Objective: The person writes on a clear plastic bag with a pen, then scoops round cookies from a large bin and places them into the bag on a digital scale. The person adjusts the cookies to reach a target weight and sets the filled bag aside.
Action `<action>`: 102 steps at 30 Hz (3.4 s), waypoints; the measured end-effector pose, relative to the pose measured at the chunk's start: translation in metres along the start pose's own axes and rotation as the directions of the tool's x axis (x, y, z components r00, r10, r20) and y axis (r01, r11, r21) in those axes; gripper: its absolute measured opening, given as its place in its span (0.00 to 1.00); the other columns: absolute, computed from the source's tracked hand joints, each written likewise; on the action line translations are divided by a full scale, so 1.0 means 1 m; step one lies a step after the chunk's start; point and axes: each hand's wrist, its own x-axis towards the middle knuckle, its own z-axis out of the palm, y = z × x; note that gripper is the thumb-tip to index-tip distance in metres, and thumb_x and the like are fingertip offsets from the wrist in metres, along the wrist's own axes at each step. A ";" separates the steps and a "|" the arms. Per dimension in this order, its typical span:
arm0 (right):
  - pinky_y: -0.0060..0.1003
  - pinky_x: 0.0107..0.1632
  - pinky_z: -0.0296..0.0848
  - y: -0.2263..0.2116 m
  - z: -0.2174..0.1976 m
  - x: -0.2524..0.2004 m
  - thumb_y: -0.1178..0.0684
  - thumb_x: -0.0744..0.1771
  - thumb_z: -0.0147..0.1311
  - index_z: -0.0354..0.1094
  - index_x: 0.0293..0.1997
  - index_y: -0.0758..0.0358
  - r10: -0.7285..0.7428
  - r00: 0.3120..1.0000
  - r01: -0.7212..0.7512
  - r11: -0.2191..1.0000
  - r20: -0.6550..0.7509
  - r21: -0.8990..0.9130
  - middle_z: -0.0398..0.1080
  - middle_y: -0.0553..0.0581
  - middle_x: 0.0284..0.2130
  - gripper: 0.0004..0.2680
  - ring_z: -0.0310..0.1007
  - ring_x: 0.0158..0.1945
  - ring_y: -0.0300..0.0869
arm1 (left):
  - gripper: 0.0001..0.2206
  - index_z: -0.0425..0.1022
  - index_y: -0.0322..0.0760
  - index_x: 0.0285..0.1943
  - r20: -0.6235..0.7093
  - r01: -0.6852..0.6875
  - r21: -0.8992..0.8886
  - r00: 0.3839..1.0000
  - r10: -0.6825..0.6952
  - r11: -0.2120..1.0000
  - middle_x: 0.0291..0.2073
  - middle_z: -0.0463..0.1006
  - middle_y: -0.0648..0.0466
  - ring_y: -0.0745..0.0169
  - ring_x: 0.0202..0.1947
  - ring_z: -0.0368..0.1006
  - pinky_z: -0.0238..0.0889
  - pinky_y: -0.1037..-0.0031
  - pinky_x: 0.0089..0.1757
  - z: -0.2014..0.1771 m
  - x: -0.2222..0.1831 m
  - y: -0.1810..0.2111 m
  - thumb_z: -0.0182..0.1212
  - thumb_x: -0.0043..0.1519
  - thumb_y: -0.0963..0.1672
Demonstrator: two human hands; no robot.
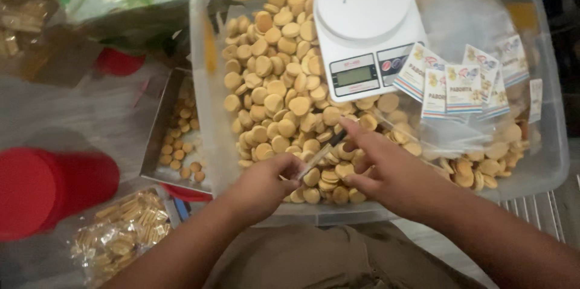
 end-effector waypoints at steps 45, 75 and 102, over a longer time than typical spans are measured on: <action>0.31 0.46 0.74 0.091 -0.002 -0.012 0.54 0.66 0.56 0.54 0.73 0.51 0.154 0.980 -0.081 0.888 -0.126 0.454 0.71 0.50 0.40 0.25 0.71 0.40 0.36 | 0.38 0.64 0.34 0.66 -0.259 -0.176 0.369 0.924 0.283 0.913 0.61 0.63 0.37 0.36 0.62 0.60 0.58 0.57 0.59 0.042 0.064 0.053 0.78 0.47 0.47; 0.46 0.54 0.70 0.353 -0.172 0.045 0.48 0.69 0.60 0.53 0.69 0.72 0.426 0.808 -0.107 0.785 -0.407 0.610 0.71 0.66 0.48 0.25 0.70 0.53 0.50 | 0.34 0.58 0.30 0.71 -0.157 -0.154 0.198 0.970 0.186 0.968 0.63 0.69 0.37 0.40 0.66 0.65 0.59 0.60 0.62 0.116 0.101 0.145 0.66 0.54 0.43; 0.33 0.41 0.74 0.334 -0.172 0.025 0.57 0.73 0.50 0.61 0.66 0.68 0.297 0.503 0.059 0.925 -0.812 0.375 0.73 0.59 0.47 0.13 0.74 0.42 0.41 | 0.33 0.58 0.35 0.72 -0.051 -0.036 0.006 0.998 0.036 0.999 0.61 0.75 0.43 0.51 0.59 0.75 0.66 0.65 0.58 0.120 0.120 0.165 0.64 0.57 0.45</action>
